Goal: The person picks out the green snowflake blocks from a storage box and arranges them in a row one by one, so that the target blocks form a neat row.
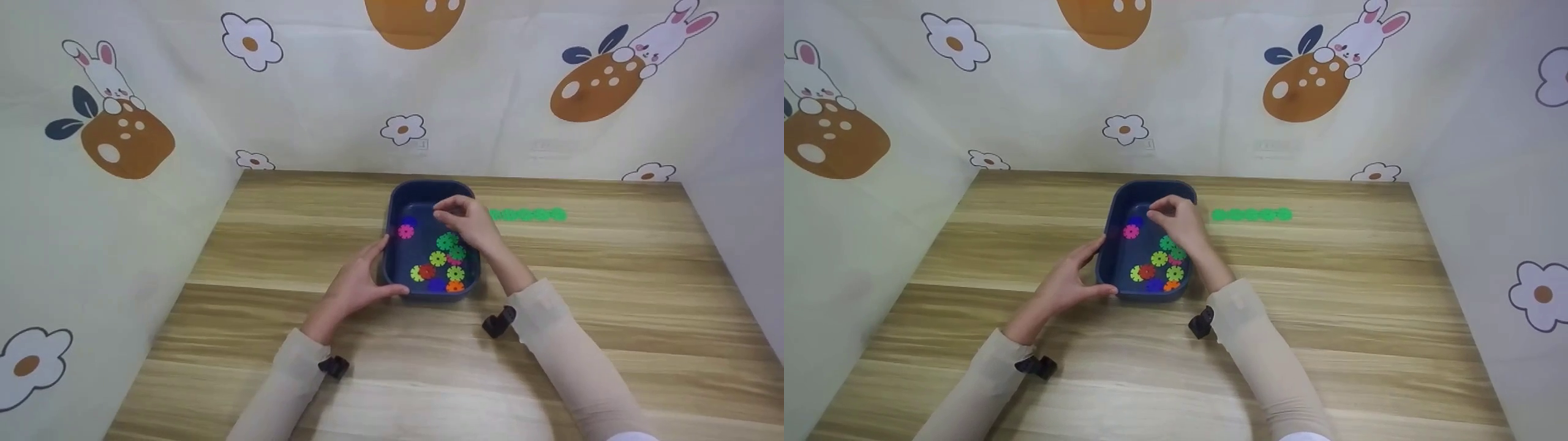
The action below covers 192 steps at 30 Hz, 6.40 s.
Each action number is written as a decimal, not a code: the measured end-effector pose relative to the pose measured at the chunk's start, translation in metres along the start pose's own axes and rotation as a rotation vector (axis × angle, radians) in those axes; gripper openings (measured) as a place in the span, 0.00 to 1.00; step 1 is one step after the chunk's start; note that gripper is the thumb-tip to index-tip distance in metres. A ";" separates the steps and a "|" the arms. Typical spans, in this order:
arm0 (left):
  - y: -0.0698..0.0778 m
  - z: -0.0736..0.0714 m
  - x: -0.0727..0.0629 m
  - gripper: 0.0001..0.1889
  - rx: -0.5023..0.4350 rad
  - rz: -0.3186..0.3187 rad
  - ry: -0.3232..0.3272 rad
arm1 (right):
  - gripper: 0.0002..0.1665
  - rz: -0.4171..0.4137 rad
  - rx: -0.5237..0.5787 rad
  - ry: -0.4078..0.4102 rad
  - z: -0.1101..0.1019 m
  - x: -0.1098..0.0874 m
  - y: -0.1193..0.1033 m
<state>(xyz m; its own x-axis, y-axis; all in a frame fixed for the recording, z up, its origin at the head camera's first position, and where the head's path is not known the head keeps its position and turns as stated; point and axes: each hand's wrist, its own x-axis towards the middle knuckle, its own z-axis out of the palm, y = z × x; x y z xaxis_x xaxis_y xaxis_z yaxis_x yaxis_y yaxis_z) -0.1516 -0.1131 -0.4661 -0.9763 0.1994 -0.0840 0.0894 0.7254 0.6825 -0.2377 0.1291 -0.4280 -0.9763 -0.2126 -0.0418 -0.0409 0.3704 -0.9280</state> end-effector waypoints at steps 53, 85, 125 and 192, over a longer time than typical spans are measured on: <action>0.000 -0.002 0.001 0.56 0.020 0.051 0.009 | 0.04 -0.002 -0.177 -0.084 0.038 0.009 0.017; -0.002 0.000 -0.001 0.57 0.022 0.025 0.026 | 0.15 -0.105 0.129 0.103 -0.062 0.007 0.009; -0.001 0.005 -0.001 0.57 0.009 0.013 0.002 | 0.21 0.342 0.086 0.444 -0.203 -0.014 0.121; 0.000 0.000 0.000 0.58 0.010 -0.014 -0.009 | 0.13 0.163 0.364 0.257 -0.121 -0.003 0.039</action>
<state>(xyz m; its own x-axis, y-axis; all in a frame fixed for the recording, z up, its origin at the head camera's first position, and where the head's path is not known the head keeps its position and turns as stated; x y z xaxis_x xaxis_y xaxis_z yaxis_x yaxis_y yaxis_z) -0.1516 -0.1134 -0.4665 -0.9757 0.1947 -0.1002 0.0774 0.7349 0.6737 -0.2626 0.2536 -0.4189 -0.9866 0.0700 -0.1476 0.1499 0.0300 -0.9882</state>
